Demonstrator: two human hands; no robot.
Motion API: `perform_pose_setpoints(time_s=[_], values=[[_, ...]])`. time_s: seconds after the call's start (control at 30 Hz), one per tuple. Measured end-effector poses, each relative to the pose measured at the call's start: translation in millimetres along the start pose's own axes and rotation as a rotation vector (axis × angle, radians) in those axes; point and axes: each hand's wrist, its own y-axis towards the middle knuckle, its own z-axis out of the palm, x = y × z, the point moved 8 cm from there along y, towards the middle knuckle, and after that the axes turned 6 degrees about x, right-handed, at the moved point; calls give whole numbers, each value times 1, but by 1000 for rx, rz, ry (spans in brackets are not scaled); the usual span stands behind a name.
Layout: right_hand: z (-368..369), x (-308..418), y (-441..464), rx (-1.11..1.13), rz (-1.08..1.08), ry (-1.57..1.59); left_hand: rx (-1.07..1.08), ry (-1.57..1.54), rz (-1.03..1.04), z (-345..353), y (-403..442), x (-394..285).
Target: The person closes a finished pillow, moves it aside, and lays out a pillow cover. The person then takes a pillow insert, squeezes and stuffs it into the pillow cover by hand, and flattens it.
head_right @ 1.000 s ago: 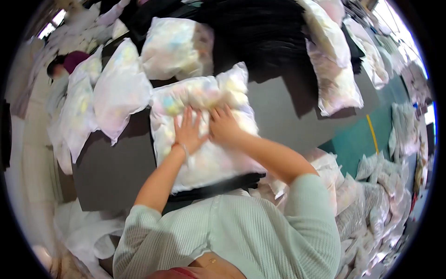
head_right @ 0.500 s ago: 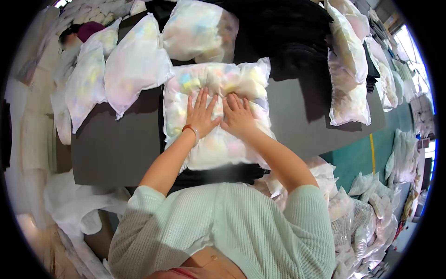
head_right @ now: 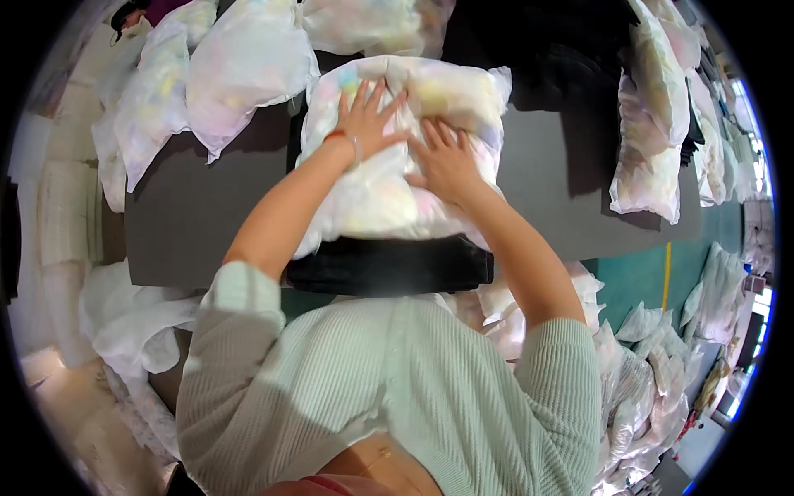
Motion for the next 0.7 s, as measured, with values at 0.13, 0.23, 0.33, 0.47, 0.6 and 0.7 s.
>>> perform_pose_setpoints(time_s=[0.13,0.23,0.33,0.47,0.6,0.7], values=[[3,13,1,-153,74,-91,10,7,21,5,40,19],[-16,27,-37,-227,-19,30,47,-89,62,-3,17,10],[-20,32,-77,-246,-250,99,94,-184,187,-29,-30,3],[-46,66,-77,-60,-532,273,-481,-794,162,-86,-124,64],[-20,116,-42,-99,-641,126,-671,-1113,-424,-16,-229,134],[3,149,1,11,-601,-12,-638,-1218,-665,52,-278,137]])
